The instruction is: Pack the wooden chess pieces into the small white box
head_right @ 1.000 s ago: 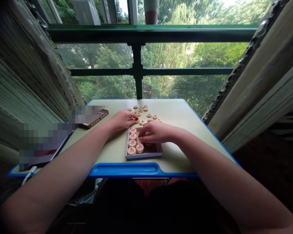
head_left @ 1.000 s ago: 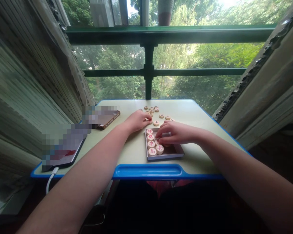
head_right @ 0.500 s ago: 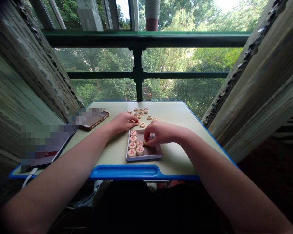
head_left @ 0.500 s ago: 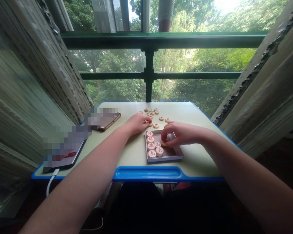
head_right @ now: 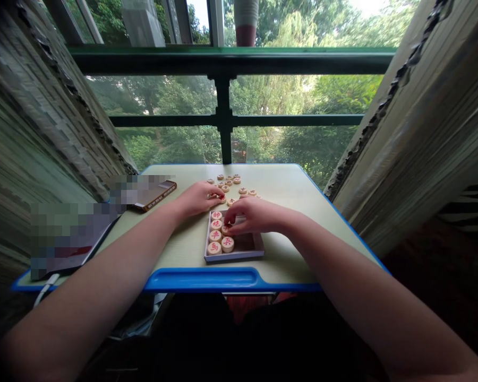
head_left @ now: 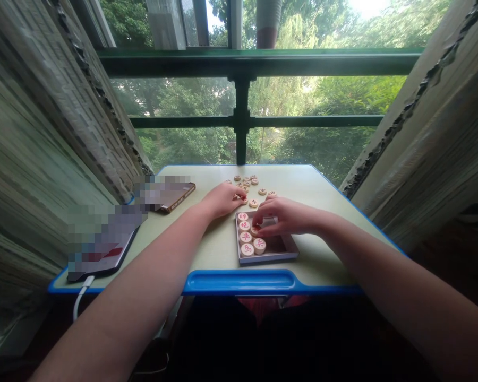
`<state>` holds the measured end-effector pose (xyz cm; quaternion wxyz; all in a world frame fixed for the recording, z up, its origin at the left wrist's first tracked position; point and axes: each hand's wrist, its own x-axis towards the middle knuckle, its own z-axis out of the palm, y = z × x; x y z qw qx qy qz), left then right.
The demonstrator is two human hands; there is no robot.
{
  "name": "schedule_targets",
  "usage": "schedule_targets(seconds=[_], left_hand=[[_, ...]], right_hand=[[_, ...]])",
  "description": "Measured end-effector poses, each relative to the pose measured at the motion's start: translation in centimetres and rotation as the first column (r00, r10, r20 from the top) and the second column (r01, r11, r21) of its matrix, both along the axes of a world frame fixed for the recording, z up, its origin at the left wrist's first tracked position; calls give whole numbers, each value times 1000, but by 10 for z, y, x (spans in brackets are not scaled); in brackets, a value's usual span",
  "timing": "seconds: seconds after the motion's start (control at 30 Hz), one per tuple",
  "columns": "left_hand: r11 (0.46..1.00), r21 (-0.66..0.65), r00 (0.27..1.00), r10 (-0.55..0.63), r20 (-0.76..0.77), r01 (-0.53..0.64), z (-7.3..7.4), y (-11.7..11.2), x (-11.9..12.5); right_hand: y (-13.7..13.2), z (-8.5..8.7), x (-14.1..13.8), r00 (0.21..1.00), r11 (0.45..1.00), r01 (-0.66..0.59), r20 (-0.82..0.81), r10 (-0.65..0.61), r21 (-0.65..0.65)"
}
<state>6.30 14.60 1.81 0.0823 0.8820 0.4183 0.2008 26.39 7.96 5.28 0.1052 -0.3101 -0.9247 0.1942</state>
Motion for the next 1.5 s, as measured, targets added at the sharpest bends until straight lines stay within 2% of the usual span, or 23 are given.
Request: schedule_targets(seconds=[0.13,0.4,0.57,0.77,1.0,1.3,1.5], left_hand=[[1000,-10,1000,13,13,-13,0,0,0],[1000,-2,1000,6,11,-6,-1,1,0],[1000,15,1000,-4,-6,4,-1,1,0],[1000,9,1000,-1,-7,1,1,-1,1],[1000,26,1000,-1,-9,1,1,-1,0],[1000,12,1000,-5,-21,5,0,1,1],[1000,7,1000,-16,-9,16,1,-1,1]], right_hand=[[-1,2,1,1000,998,2,2,-2,-62],[-3,4,1,1000,995,-17,-9,16,-98],[-2,4,1,1000,996,23,-6,-24,-92],[-2,5,1,1000,994,-21,0,21,-105],[-5,7,-1,1000,995,17,5,-17,-100],[-4,6,-2,1000,996,9,20,-7,-93],[-5,7,-3,998,992,30,53,-24,-126]])
